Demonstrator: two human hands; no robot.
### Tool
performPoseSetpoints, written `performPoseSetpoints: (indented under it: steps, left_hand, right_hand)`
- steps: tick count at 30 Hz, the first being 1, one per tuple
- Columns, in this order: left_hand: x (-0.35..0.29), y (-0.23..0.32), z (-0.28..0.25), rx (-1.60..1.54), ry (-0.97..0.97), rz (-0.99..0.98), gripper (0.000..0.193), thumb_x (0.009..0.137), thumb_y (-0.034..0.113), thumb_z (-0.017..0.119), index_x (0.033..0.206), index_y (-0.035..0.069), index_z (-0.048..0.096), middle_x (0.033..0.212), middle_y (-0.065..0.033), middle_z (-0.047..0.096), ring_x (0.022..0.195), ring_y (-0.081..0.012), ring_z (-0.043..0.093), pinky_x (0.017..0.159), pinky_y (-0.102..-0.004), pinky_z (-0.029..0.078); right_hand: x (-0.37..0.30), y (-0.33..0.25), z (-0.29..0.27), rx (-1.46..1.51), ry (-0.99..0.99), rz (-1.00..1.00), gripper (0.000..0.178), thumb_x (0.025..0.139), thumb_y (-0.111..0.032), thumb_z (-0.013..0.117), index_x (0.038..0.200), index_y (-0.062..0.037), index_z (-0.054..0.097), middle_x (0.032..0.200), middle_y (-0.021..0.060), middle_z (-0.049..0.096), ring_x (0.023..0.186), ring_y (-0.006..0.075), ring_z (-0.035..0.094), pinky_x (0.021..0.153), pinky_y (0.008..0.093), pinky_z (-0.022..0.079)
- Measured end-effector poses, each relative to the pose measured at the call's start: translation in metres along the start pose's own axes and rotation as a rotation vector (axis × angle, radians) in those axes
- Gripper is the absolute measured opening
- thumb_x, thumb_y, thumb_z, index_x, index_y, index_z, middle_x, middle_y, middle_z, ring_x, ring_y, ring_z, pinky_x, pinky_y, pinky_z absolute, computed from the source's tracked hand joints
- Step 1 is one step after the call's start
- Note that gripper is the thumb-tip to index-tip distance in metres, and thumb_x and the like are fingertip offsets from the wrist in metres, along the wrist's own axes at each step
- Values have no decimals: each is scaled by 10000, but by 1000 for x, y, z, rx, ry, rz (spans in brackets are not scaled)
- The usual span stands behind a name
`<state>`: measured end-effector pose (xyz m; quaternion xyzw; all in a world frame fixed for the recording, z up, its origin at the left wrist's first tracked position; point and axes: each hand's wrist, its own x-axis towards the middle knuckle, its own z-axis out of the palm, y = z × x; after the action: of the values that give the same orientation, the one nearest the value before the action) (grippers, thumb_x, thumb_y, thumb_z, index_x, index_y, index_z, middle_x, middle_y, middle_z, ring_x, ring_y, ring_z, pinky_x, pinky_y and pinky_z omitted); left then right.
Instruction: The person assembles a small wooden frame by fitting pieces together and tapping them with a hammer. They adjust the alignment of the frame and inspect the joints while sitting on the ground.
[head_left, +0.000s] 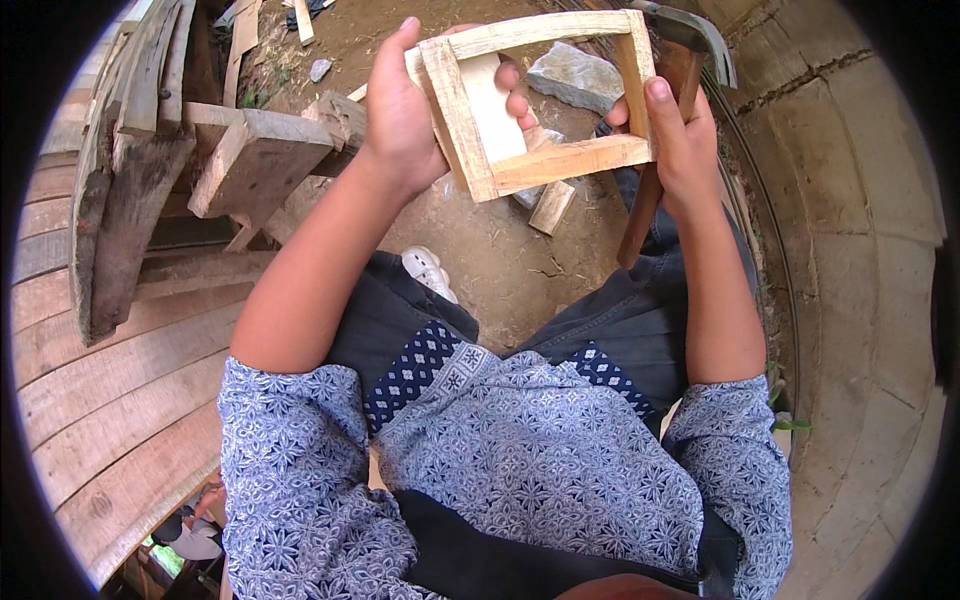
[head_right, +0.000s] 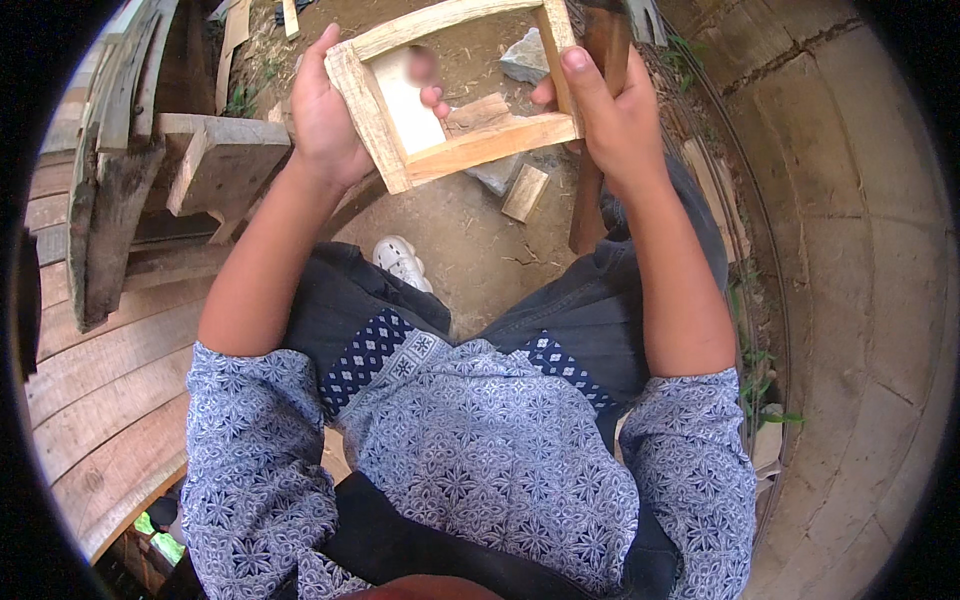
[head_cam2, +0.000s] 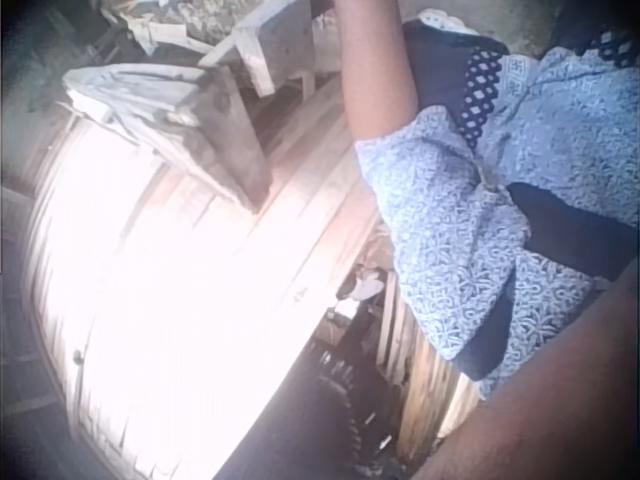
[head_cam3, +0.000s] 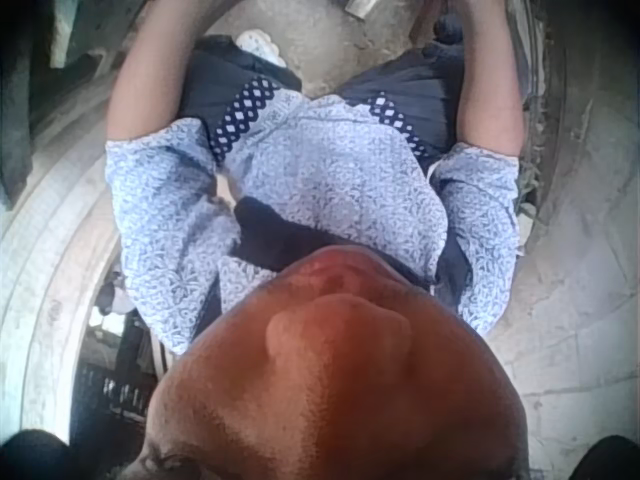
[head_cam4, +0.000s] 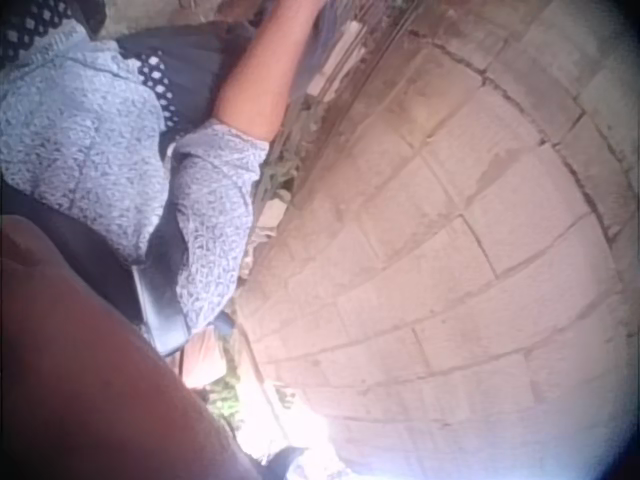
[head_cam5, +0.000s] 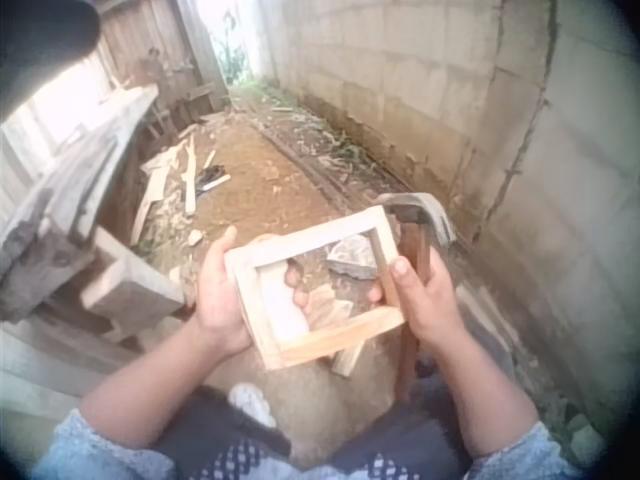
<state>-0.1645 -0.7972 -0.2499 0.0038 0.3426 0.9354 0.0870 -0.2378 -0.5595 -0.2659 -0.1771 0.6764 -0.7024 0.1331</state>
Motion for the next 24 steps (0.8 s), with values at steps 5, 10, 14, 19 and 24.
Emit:
performPoseSetpoints:
  steps: [5,10,14,19,24]
  left_hand:
    - [-1,1,5,49,5,-9,616,976,521,175,1133,35,520,865,-133,571,792,-289,607,792,-485,532]
    - [-1,0,3,108,27,-16,597,969,502,148,1127,43,495,855,-135,584,782,-281,636,791,-488,554]
    - [-1,0,3,135,29,-14,580,966,491,147,1116,46,487,852,-136,583,779,-280,637,791,-487,555]
    - [-2,-2,8,137,58,-31,584,964,493,168,1133,38,493,843,-128,565,776,-275,610,789,-476,539]
    - [-4,-3,17,192,133,-33,638,959,509,206,1206,18,531,844,-108,538,779,-261,569,786,-453,516]
  right_hand:
    - [-1,-2,1,35,13,-53,375,984,-386,596,1111,-37,542,795,78,662,728,130,643,658,271,518]
    - [0,-3,-2,44,-22,-72,362,977,-364,615,1113,-35,543,789,78,663,742,134,649,665,275,516]
    - [0,-3,0,50,-36,-88,353,979,-351,616,1120,-36,546,794,79,662,742,136,650,667,277,519]
    - [-1,-4,0,16,-17,-90,352,987,-355,599,1129,-38,540,805,79,656,734,132,642,655,273,522]
    - [-1,-4,-1,-7,-42,-122,375,998,-379,570,1141,-36,526,817,79,642,722,124,630,628,260,531]
